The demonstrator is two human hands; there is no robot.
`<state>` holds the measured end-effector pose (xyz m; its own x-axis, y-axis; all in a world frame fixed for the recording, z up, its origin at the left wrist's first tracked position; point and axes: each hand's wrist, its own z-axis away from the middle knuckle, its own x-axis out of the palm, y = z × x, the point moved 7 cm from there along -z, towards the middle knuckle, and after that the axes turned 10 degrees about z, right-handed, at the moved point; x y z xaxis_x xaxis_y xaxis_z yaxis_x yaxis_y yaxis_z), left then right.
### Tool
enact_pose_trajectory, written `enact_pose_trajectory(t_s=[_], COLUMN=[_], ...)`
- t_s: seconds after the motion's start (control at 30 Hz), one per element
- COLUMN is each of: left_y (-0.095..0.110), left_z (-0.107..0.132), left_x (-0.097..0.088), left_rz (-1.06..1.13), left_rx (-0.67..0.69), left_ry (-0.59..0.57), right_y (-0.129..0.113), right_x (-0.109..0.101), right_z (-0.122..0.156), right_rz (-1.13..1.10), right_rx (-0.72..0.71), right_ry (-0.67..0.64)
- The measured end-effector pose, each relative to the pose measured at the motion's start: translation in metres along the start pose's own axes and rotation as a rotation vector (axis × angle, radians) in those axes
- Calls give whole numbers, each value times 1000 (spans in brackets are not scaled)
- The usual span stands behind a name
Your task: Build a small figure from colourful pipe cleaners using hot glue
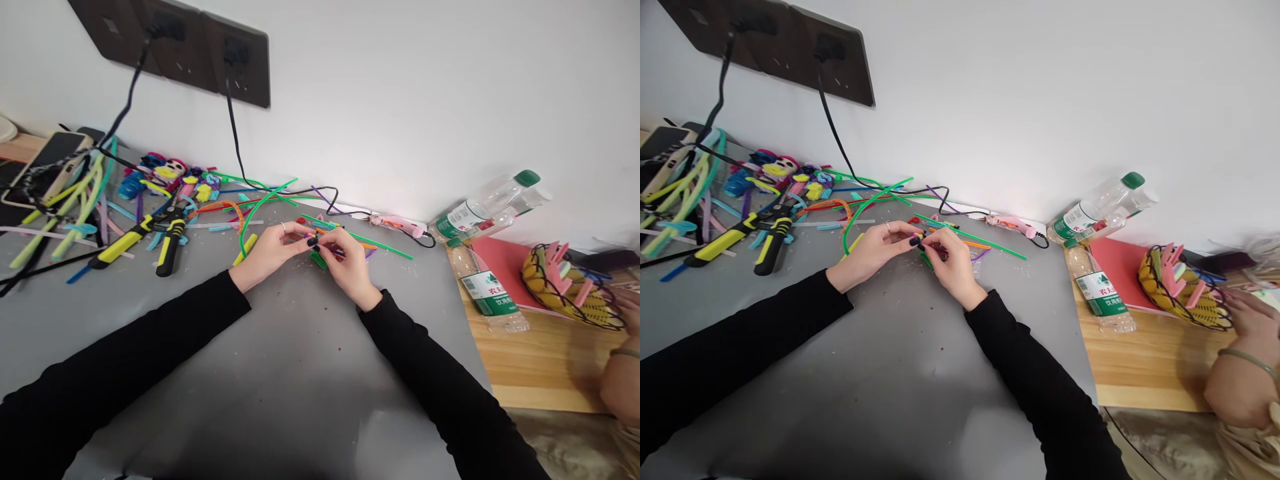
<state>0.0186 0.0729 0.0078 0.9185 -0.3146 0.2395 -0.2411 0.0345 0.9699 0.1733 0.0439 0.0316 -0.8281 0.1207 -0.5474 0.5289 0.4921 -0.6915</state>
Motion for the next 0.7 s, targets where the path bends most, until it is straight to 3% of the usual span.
enact_pose_trajectory(t_s=[0.23, 0.7], left_y=[-10, -16], left_z=[-2, -2], left_x=[-4, -5], left_rz=[150, 339], left_rx=[-51, -126], left_ry=[52, 35], right_y=[-2, 1], right_x=[0, -3], right_z=[-1, -1], right_rz=[20, -1], right_rx=[-12, 39], right_ry=[-11, 15])
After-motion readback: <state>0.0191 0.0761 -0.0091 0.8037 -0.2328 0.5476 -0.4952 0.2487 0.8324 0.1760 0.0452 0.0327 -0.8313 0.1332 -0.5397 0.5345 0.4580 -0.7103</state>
